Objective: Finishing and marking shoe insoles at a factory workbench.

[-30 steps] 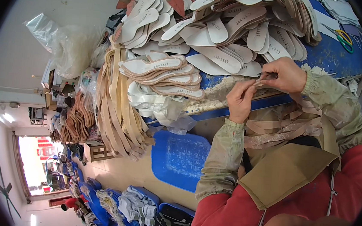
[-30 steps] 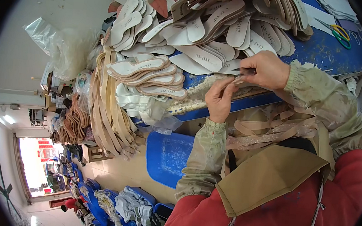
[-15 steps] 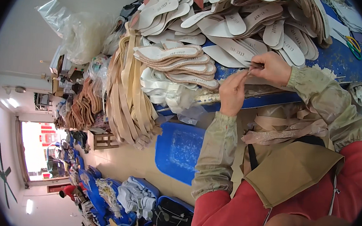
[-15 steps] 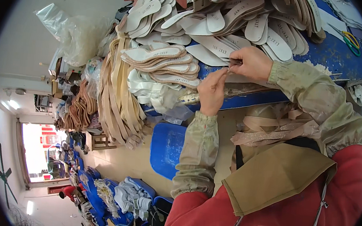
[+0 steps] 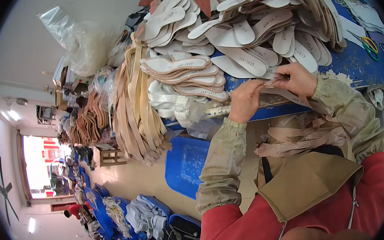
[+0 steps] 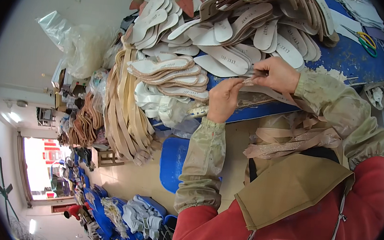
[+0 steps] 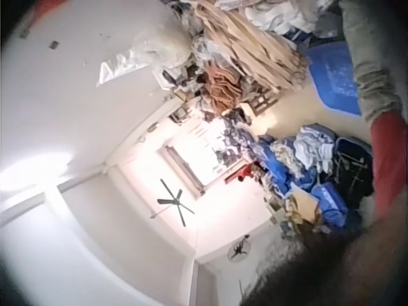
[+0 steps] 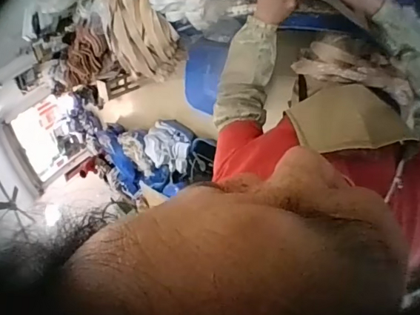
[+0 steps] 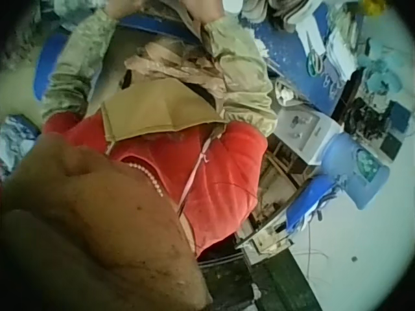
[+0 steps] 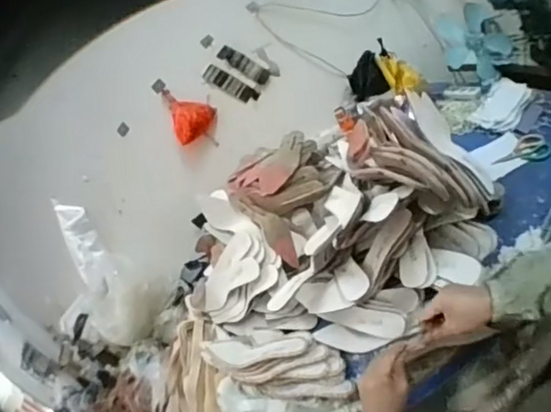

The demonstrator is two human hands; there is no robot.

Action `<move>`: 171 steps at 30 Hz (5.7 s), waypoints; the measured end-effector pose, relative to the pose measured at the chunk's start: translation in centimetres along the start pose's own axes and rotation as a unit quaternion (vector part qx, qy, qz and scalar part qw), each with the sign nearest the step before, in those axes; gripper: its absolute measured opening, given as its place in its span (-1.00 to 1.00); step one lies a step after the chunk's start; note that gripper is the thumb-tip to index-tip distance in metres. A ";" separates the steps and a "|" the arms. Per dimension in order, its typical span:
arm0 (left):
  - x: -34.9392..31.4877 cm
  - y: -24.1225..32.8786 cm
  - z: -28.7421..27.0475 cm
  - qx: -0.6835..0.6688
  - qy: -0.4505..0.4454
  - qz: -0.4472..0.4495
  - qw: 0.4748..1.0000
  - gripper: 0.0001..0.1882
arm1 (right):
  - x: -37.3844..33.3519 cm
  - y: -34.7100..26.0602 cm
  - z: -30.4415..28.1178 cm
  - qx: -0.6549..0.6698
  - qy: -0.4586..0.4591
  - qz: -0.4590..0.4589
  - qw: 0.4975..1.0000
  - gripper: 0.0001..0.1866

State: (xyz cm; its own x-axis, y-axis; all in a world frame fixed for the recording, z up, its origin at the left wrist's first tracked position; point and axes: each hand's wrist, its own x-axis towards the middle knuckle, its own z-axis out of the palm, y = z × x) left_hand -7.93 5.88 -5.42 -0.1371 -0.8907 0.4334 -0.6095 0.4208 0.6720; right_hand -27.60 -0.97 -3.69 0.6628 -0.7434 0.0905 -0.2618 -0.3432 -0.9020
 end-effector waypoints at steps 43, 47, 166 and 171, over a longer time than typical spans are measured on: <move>3.5 15.5 14.3 -0.027 0.129 -0.045 0.990 -0.55 | -15.4 5.6 -10.7 -0.213 0.115 0.005 0.970 -0.94; 4.2 15.3 16.7 -0.395 0.144 -0.158 0.893 -0.52 | -15.6 2.6 -11.3 -0.012 0.211 -0.067 0.975 -0.92; -1.5 15.2 12.2 -0.469 0.112 -0.196 0.854 -0.70 | -19.3 3.1 -4.7 0.286 0.015 0.136 0.948 -0.88; -1.3 14.5 10.4 -0.680 0.052 -0.163 0.713 -0.68 | -16.9 2.2 -4.9 0.238 0.012 0.098 0.966 -0.92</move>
State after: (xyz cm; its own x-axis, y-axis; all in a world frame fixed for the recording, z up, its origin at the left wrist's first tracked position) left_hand -24.75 11.32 -2.48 -0.0598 -0.9914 0.1165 0.7339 0.0354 0.6784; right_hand -42.87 8.00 -5.15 0.6153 -0.7822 -0.0979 -0.0255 0.1044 -0.9942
